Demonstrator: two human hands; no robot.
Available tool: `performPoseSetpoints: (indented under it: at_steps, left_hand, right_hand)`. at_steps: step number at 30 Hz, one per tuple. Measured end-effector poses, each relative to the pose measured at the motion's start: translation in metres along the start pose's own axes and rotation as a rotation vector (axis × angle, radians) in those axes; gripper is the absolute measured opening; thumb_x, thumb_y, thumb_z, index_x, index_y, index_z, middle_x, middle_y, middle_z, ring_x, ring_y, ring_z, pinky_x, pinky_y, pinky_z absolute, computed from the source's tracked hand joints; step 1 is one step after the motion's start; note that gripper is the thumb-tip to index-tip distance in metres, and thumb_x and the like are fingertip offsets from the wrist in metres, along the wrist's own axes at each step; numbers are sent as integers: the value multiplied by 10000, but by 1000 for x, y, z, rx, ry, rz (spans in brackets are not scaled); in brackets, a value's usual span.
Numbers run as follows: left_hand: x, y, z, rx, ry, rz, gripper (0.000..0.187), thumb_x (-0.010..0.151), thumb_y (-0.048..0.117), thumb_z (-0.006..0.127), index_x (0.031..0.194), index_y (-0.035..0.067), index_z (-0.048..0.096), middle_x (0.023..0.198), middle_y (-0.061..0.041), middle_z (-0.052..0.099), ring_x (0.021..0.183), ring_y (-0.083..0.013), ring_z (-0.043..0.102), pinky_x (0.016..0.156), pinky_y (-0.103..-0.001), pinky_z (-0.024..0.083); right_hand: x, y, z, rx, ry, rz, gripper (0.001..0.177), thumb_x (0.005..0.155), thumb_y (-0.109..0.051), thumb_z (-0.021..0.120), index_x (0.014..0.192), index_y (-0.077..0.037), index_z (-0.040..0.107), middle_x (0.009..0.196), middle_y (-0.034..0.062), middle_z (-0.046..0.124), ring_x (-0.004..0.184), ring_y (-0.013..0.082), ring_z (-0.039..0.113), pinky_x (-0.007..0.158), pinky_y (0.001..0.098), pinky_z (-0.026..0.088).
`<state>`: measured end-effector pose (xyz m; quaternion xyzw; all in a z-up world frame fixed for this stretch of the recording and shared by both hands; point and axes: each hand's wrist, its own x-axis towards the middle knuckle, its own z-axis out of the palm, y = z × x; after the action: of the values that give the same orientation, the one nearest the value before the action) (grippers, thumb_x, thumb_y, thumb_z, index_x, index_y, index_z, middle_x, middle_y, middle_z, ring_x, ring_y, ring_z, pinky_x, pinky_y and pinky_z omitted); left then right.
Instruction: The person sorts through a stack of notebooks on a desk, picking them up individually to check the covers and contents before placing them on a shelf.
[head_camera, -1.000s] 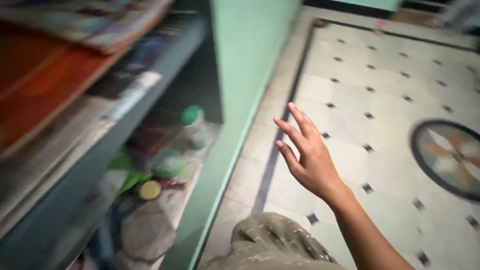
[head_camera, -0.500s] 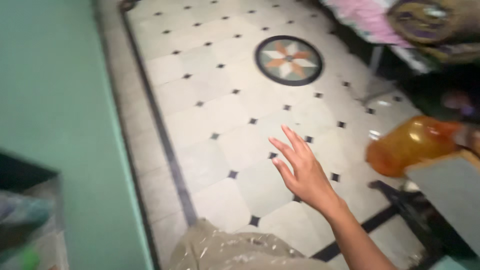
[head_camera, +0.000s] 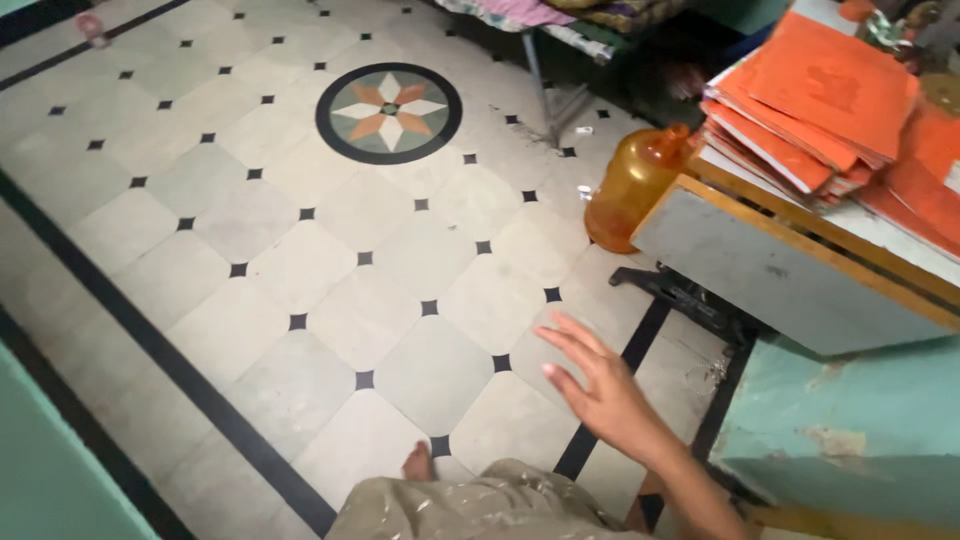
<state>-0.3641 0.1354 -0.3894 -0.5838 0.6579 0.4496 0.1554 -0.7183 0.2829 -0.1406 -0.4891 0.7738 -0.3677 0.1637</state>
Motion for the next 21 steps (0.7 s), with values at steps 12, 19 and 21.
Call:
performPoseSetpoints:
  at_steps: [12, 19, 21]
  left_hand:
    - [-76, 323, -103, 72, -66, 1637, 358, 657, 59, 801, 1010, 64, 739, 1002, -153, 756, 1009, -356, 705, 856, -432, 589]
    - [-69, 432, -131, 303, -385, 1576, 537, 862, 119, 798, 1375, 46, 656, 1416, -286, 572, 1266, -482, 530, 1029, -526, 451]
    - [-56, 456, -132, 327, -373, 1406, 551, 855, 118, 767, 1391, 117, 639, 1442, -224, 562, 1250, -423, 559, 1017, -467, 478]
  right_hand:
    - [-22, 124, 9, 1404, 367, 1103, 804, 858, -229, 692, 1573, -196, 325, 1382, 148, 618, 1255, 304, 631, 1014, 505, 547]
    - [-61, 166, -14, 1122, 713, 1258, 742, 857, 19, 649, 1492, -181, 319, 1340, 214, 565, 1189, 356, 638, 914, 513, 597]
    - [-79, 167, -26, 918, 1028, 983, 780, 801, 77, 591, 1474, -149, 268, 1307, 160, 524, 1094, 387, 618, 777, 508, 609]
